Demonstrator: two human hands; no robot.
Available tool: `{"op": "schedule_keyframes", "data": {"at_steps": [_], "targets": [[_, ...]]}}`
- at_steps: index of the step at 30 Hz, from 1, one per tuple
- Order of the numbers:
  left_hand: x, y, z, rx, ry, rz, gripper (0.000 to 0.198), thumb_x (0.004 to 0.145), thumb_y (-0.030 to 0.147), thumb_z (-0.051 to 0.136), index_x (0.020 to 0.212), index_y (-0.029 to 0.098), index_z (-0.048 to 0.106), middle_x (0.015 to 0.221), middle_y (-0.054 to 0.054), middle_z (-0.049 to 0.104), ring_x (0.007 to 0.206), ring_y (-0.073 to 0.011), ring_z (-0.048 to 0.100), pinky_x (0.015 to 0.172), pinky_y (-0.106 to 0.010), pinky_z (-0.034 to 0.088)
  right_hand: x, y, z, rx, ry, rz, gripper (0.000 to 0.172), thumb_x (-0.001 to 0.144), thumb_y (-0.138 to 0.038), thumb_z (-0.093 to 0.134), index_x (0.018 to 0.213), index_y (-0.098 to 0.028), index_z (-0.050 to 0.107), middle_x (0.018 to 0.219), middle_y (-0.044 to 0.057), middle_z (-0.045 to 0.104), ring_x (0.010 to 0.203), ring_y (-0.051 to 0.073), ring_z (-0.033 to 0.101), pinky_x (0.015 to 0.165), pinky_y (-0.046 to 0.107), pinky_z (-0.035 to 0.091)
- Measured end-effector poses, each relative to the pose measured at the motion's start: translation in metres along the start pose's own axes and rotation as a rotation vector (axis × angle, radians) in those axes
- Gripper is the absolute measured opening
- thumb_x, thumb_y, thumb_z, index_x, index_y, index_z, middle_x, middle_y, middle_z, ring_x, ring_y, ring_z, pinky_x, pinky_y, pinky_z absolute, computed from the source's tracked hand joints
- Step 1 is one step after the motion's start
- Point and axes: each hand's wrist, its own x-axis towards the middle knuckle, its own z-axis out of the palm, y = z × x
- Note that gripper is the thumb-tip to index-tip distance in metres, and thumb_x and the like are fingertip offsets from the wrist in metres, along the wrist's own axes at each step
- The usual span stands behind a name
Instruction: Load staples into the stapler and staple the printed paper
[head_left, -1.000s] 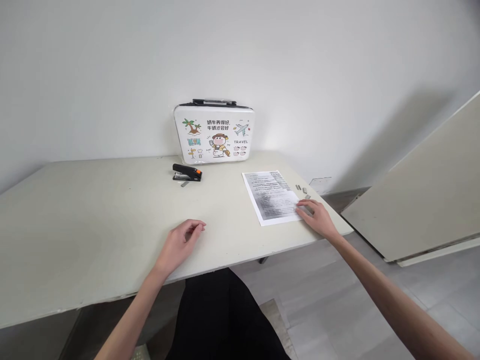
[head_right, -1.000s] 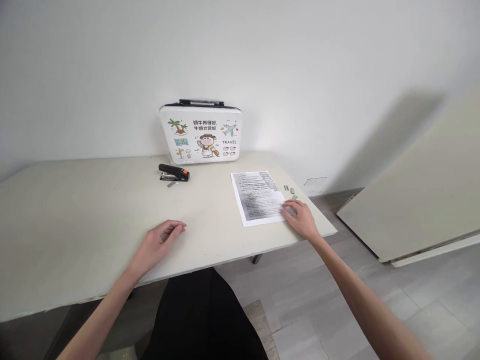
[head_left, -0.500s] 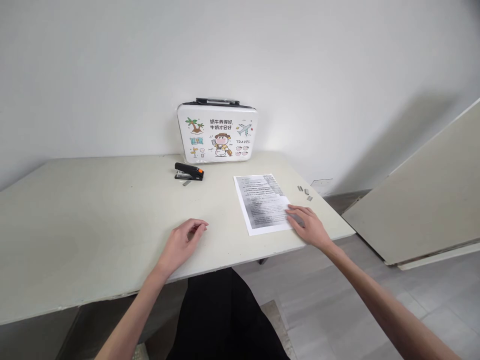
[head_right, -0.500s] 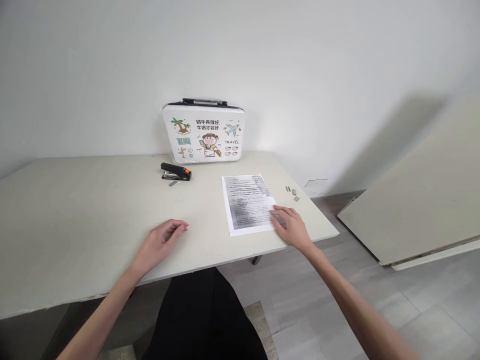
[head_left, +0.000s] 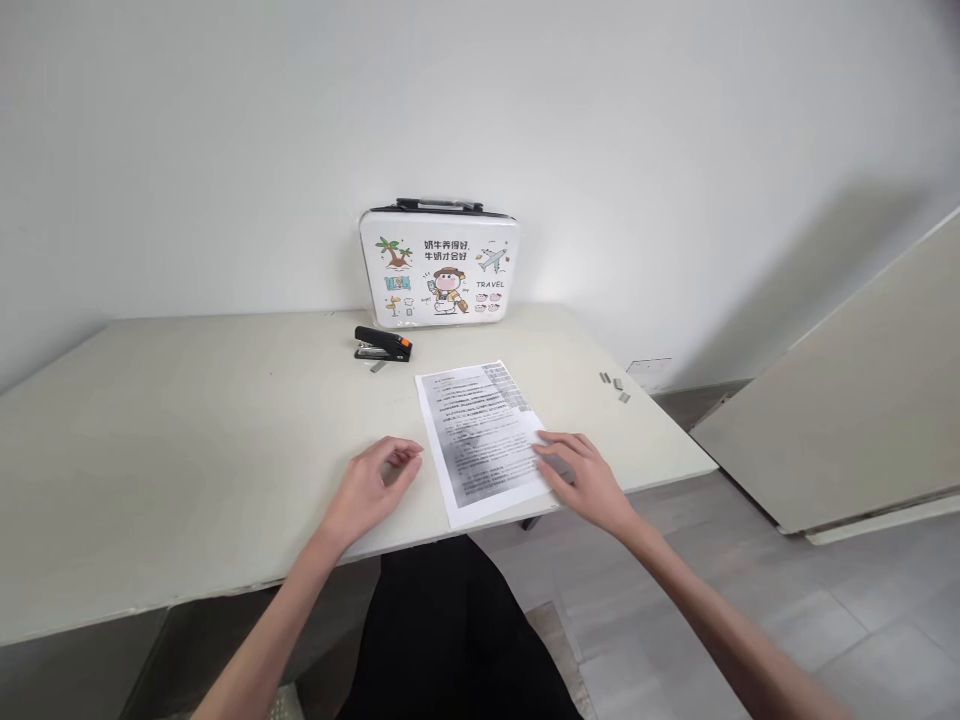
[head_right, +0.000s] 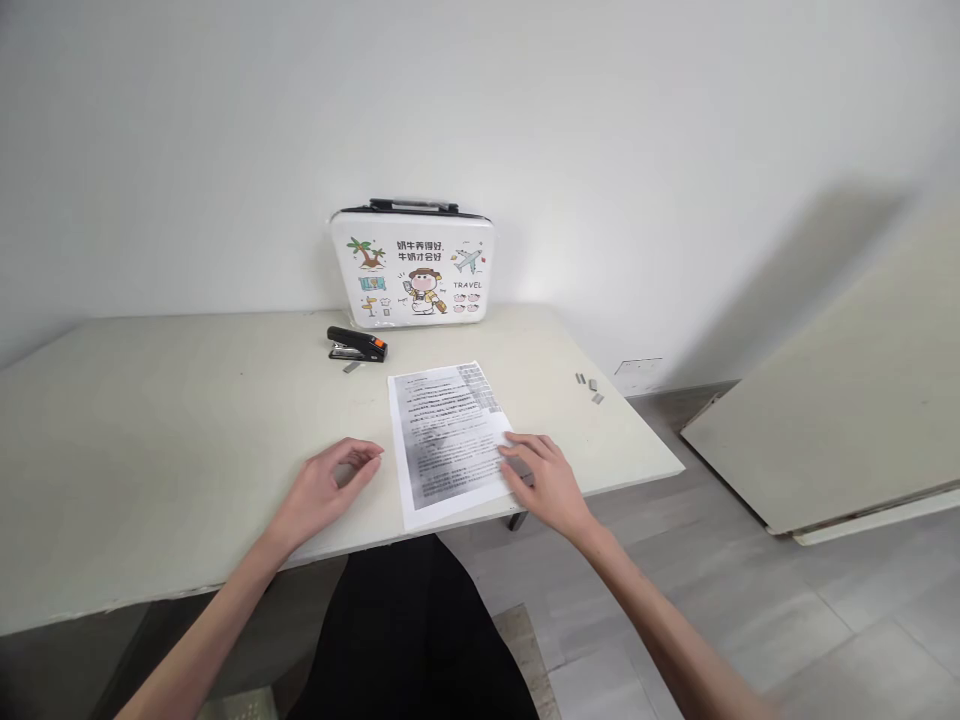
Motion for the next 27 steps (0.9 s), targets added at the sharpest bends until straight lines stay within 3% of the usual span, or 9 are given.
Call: {"op": "schedule_keyframes", "data": {"at_steps": [4,8,13,16,21,25,27], "targets": [[-0.001,-0.004,-0.001,0.058,-0.063,0.096,0.023,0.098,0.045,0.059,0.104,0.026,0.071,0.112,-0.005,0.074,0.106,-0.0252,0.069,0.100,-0.042,0.055,0.001,-0.019,0.011,0.032,0.009,-0.018,0.025,0.104,-0.037,0.055,0.121,-0.029,0.072,0.136,0.009,0.069,0.127,0.033,0.062,0.103,0.055,0.054],[0.000,-0.009,0.002,0.144,-0.025,0.180,0.024,0.101,0.044,0.056,0.109,0.026,0.071,0.127,-0.008,0.070,0.127,-0.0286,0.060,0.112,-0.048,0.048,0.004,-0.035,0.019,0.055,-0.002,-0.028,0.024,0.104,-0.034,0.056,0.120,-0.029,0.071,0.136,0.009,0.069,0.125,0.033,0.062,0.102,0.056,0.055],[0.001,-0.017,0.008,0.245,0.066,0.196,0.029,0.103,0.046,0.053,0.114,0.024,0.070,0.142,-0.010,0.064,0.143,-0.0305,0.049,0.122,-0.053,0.038,0.008,-0.060,0.038,0.040,-0.008,-0.027,0.023,0.103,-0.033,0.056,0.119,-0.029,0.071,0.135,0.010,0.068,0.126,0.035,0.061,0.101,0.059,0.054],[-0.002,-0.026,0.005,0.323,0.061,0.154,0.040,0.103,0.052,0.051,0.125,0.022,0.067,0.150,-0.011,0.060,0.150,-0.0316,0.044,0.125,-0.054,0.034,0.011,-0.077,0.050,0.021,-0.034,-0.041,0.025,0.103,-0.032,0.055,0.122,-0.029,0.071,0.138,0.011,0.067,0.127,0.035,0.060,0.101,0.058,0.054],[-0.014,-0.041,-0.021,0.455,-0.059,0.091,0.064,0.101,0.063,0.051,0.150,0.022,0.055,0.164,-0.010,0.048,0.155,-0.0311,0.039,0.131,-0.053,0.025,0.016,-0.087,0.050,0.115,-0.119,-0.087,0.027,0.104,-0.033,0.056,0.127,-0.032,0.070,0.143,0.007,0.065,0.130,0.032,0.060,0.105,0.056,0.053],[-0.023,-0.055,-0.052,0.483,-0.105,0.067,0.066,0.102,0.064,0.050,0.154,0.024,0.053,0.165,-0.008,0.047,0.155,-0.0298,0.038,0.131,-0.051,0.023,0.019,-0.073,0.035,0.262,-0.167,-0.072,0.027,0.105,-0.034,0.055,0.129,-0.033,0.068,0.143,0.005,0.066,0.134,0.028,0.059,0.109,0.052,0.054],[-0.024,-0.063,-0.066,0.481,-0.102,0.068,0.065,0.101,0.064,0.051,0.154,0.025,0.054,0.165,-0.007,0.047,0.155,-0.0299,0.038,0.131,-0.050,0.024,0.021,-0.062,0.027,0.301,-0.209,-0.066,0.029,0.106,-0.036,0.053,0.130,-0.034,0.068,0.142,0.005,0.066,0.134,0.027,0.060,0.104,0.049,0.058]]}}
